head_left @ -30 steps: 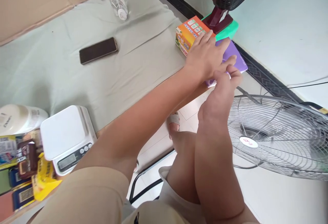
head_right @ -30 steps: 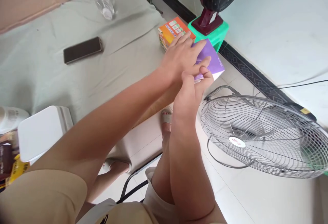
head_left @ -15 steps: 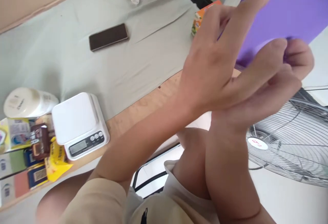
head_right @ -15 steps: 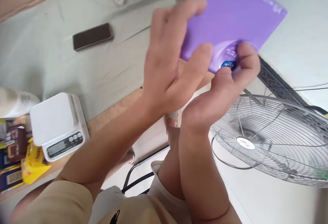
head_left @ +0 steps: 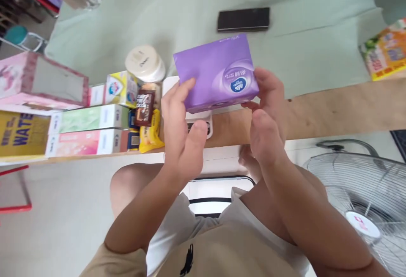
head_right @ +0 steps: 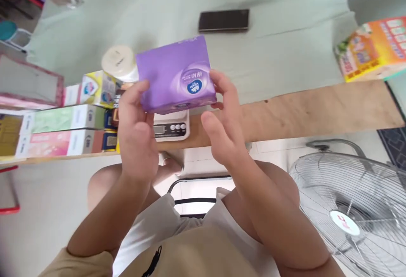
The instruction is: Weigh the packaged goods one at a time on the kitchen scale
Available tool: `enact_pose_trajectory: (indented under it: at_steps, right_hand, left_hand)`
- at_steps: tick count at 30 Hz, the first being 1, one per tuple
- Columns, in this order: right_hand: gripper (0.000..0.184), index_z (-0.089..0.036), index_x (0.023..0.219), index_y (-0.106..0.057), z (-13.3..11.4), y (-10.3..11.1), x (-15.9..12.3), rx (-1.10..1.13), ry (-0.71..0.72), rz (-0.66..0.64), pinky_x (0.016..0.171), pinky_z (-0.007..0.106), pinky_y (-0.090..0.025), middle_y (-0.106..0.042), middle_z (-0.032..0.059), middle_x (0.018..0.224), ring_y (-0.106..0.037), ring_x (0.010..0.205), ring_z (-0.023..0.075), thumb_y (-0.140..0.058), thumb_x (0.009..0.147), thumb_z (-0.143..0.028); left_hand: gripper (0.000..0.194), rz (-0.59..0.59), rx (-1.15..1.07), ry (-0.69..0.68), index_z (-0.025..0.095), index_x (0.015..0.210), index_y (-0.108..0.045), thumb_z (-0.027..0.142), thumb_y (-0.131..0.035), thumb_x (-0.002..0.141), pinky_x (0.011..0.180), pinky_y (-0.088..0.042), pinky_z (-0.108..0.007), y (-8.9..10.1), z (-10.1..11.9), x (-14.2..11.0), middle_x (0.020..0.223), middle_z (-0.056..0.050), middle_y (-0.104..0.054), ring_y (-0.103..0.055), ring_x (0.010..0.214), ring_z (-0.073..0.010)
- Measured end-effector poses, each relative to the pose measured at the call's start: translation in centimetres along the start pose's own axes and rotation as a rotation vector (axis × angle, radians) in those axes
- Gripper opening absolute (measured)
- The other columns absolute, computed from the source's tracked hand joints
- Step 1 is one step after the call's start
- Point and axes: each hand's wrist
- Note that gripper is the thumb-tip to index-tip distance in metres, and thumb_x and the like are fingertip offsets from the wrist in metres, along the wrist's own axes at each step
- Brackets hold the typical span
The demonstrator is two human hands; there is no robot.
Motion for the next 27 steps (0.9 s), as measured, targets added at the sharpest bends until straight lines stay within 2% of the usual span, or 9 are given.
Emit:
enact_pose_trajectory:
  at_steps: [3,5,8,11,16,21,25,27]
  right_hand:
    - [0.056,-0.039,0.151,-0.042,0.3,-3.1,-0.4,-0.041,-0.034,-0.060,0.108,0.050,-0.057,-0.050,0.0037,0.159,-0.050,0.150,0.0297,-0.040,0.099,-0.061]
    - [0.055,-0.038,0.150,-0.043,0.5,-4.5,-0.6,-0.028,-0.068,-0.087,0.106,0.052,-0.056,-0.051,0.0052,0.159,-0.052,0.147,0.0302,-0.041,0.099,-0.059]
    - [0.051,-0.037,0.149,-0.046,0.5,-5.4,-0.6,-0.020,-0.149,-0.074,0.110,0.055,-0.050,-0.059,0.0058,0.152,-0.055,0.143,0.0294,-0.044,0.099,-0.050]
    - [0.047,-0.035,0.142,-0.052,0.5,-5.6,-0.3,-0.052,-0.183,0.017,0.113,0.059,-0.045,-0.064,0.0059,0.142,-0.057,0.139,0.0294,-0.047,0.096,-0.042]
    - [0.044,-0.036,0.134,-0.056,1.2,-5.7,0.3,-0.055,-0.210,0.078,0.111,0.062,-0.046,-0.065,0.0047,0.137,-0.060,0.134,0.0304,-0.047,0.091,-0.037]
    - [0.039,-0.038,0.133,-0.057,1.5,-6.1,0.3,-0.060,-0.206,0.051,0.112,0.064,-0.048,-0.065,0.0083,0.140,-0.061,0.136,0.0359,-0.050,0.096,-0.046]
    - [0.042,-0.038,0.138,-0.059,1.6,-6.3,0.1,-0.025,-0.180,0.039,0.119,0.065,-0.047,-0.066,0.0039,0.144,-0.061,0.140,0.0322,-0.049,0.098,-0.046]
    - [0.047,-0.035,0.144,-0.059,1.6,-6.3,0.1,-0.024,-0.169,-0.014,0.123,0.064,-0.045,-0.066,0.0037,0.148,-0.060,0.143,0.0307,-0.048,0.101,-0.047]
  left_hand:
    - [0.061,0.037,-0.011,0.063,0.035,0.146,-0.057,0.074,-0.050,0.099,0.135,-0.034,-0.051,2.9,-1.3,-0.5,0.161,-0.007,-0.054,-0.043,0.159,-0.0331]
    - [0.062,0.040,-0.026,0.079,0.034,0.147,-0.056,0.074,-0.049,0.099,0.135,-0.034,-0.051,4.3,-2.2,-0.7,0.161,-0.008,-0.054,-0.042,0.160,-0.0334]
    - [0.064,0.062,-0.025,0.091,0.034,0.148,-0.054,0.076,-0.048,0.099,0.135,-0.035,-0.051,5.8,-3.3,-0.8,0.164,-0.008,-0.052,-0.041,0.161,-0.0337]
    - [0.062,0.106,-0.037,0.093,0.035,0.151,-0.050,0.072,-0.046,0.101,0.135,-0.035,-0.052,7.0,-4.1,-1.1,0.166,-0.008,-0.049,-0.040,0.161,-0.0337]
    - [0.060,0.117,-0.086,0.094,0.037,0.156,-0.046,0.066,-0.046,0.104,0.134,-0.037,-0.052,8.0,-5.4,-2.0,0.169,-0.008,-0.046,-0.040,0.162,-0.0331]
    - [0.067,0.057,-0.067,0.151,0.031,0.162,-0.040,0.065,-0.045,0.105,0.135,-0.036,-0.054,8.1,-6.0,-2.7,0.171,-0.012,-0.043,-0.040,0.162,-0.0344]
    - [0.068,0.008,-0.077,0.184,0.030,0.164,-0.038,0.064,-0.043,0.105,0.133,-0.038,-0.052,8.2,-5.8,-2.6,0.173,-0.012,-0.043,-0.041,0.162,-0.0340]
    - [0.067,-0.024,-0.092,0.175,0.029,0.164,-0.038,0.063,-0.044,0.106,0.133,-0.039,-0.051,8.2,-5.7,-2.4,0.171,-0.012,-0.046,-0.042,0.161,-0.0333]
Point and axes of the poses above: each hand's wrist, its own x-axis towards the middle knuckle, its own y-axis out of the back of the hand, z = x × y
